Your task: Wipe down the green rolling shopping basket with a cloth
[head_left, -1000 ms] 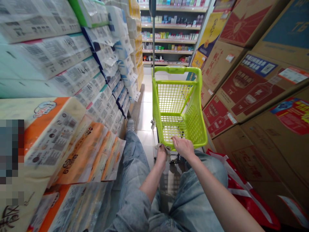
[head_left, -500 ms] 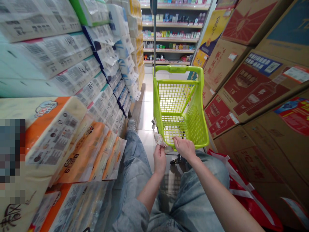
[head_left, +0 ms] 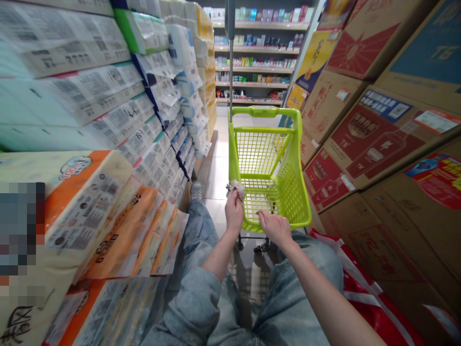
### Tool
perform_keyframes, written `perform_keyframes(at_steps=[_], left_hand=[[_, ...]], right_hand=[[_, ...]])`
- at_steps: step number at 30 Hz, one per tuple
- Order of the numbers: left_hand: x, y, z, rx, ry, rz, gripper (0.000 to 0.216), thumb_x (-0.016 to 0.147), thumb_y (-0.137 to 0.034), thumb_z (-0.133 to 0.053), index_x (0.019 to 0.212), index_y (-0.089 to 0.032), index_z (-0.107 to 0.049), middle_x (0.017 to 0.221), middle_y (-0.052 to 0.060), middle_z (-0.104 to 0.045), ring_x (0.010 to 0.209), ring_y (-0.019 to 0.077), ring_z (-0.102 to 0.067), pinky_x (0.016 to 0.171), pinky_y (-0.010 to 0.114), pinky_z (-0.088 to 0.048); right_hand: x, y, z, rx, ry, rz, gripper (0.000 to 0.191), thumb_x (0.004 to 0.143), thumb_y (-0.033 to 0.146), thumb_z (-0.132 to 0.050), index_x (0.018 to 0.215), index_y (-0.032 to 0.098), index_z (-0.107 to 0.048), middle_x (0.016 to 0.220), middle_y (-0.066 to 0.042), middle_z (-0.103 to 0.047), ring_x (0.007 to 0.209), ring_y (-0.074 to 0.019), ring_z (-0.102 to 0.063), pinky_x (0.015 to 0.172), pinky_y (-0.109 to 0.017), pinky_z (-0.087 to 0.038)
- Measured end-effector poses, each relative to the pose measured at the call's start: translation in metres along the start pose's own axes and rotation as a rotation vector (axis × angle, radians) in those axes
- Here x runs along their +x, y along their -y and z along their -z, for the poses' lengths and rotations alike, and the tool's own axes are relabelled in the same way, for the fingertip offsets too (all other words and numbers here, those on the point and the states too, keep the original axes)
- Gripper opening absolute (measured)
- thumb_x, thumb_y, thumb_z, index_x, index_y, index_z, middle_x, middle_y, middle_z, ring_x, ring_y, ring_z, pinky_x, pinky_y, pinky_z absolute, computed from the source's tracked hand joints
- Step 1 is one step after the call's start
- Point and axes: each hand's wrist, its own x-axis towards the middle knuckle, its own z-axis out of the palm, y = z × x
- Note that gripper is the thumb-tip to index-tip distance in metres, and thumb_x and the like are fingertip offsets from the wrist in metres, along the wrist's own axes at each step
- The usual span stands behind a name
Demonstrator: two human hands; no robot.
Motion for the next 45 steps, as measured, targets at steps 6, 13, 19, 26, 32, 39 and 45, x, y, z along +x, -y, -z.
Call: perform_keyframes(at_steps=[6,13,19,26,32,39,45], left_hand=[[0.033,-0.034,0.012,-0.285,-0.085,0.074,0.017,0.087,-0.028,-0.046,0.086,-0.019,-0.059,0.078,-0.001,-0.061,0.070,0.0104,-0.056,0.067,0.021,-0.046],[0.062,-0.084,0.031,-0.771,-0.015,0.104,0.018,0.080,-0.028,-0.059,0.098,-0.024,-0.056,0.084,-0.004,-0.061,0.069,0.0076,-0.059,0.065,0.020,-0.046],[0.063,-0.014,0.048,-0.452,-0.120,0.108,0.012,0.079,-0.027,-0.056,0.086,-0.019,-0.061,0.078,-0.003,-0.063,0.069,0.0092,-0.057,0.066,0.020,-0.046],[0.020,0.003,0.023,-0.029,0.361,-0.096,0.026,0.084,-0.021,-0.043,0.096,-0.019,-0.067,0.119,0.006,-0.060,0.114,0.0194,-0.052,0.101,0.033,-0.038],[0.003,-0.007,0.000,0.289,0.347,-0.200,0.027,0.089,-0.028,-0.042,0.082,-0.018,-0.066,0.150,0.006,-0.024,0.124,0.0232,-0.045,0.102,0.036,-0.038],[0.027,-0.004,-0.015,0.596,0.182,-0.217,0.036,0.081,-0.015,-0.047,0.117,-0.017,-0.053,0.121,0.015,-0.049,0.114,0.0268,-0.049,0.098,0.041,-0.040],[0.042,0.011,-0.027,0.539,0.183,-0.240,0.061,0.085,-0.016,-0.036,0.143,-0.009,-0.018,0.133,0.023,-0.041,0.127,0.0305,-0.039,0.102,0.045,-0.036]], right_hand=[[-0.002,0.000,0.004,0.018,0.017,-0.008,0.040,0.096,0.037,-0.022,0.111,0.027,-0.058,0.084,-0.003,-0.071,0.076,-0.0157,-0.066,0.062,-0.024,-0.036],[-0.004,-0.001,0.007,0.029,0.036,-0.017,0.041,0.096,0.037,-0.023,0.111,0.025,-0.059,0.085,-0.005,-0.071,0.079,-0.0158,-0.066,0.064,-0.023,-0.037],[-0.005,-0.004,0.006,0.019,0.013,-0.002,0.040,0.096,0.036,-0.023,0.108,0.027,-0.060,0.082,-0.003,-0.071,0.077,-0.0168,-0.067,0.062,-0.023,-0.037],[-0.005,-0.003,0.008,0.025,0.021,-0.009,0.039,0.095,0.036,-0.024,0.110,0.027,-0.059,0.083,-0.004,-0.071,0.079,-0.0161,-0.067,0.062,-0.023,-0.037],[-0.005,-0.002,0.007,0.010,0.001,-0.004,0.040,0.095,0.036,-0.023,0.108,0.027,-0.060,0.080,-0.003,-0.071,0.076,-0.0171,-0.067,0.060,-0.023,-0.037],[-0.005,-0.003,0.005,0.007,0.019,-0.006,0.040,0.096,0.036,-0.022,0.110,0.027,-0.059,0.079,-0.003,-0.071,0.075,-0.0163,-0.066,0.061,-0.023,-0.036],[-0.004,-0.004,0.004,0.007,-0.004,0.021,0.039,0.096,0.035,-0.023,0.110,0.029,-0.058,0.079,-0.002,-0.071,0.075,-0.0171,-0.067,0.060,-0.024,-0.036]])
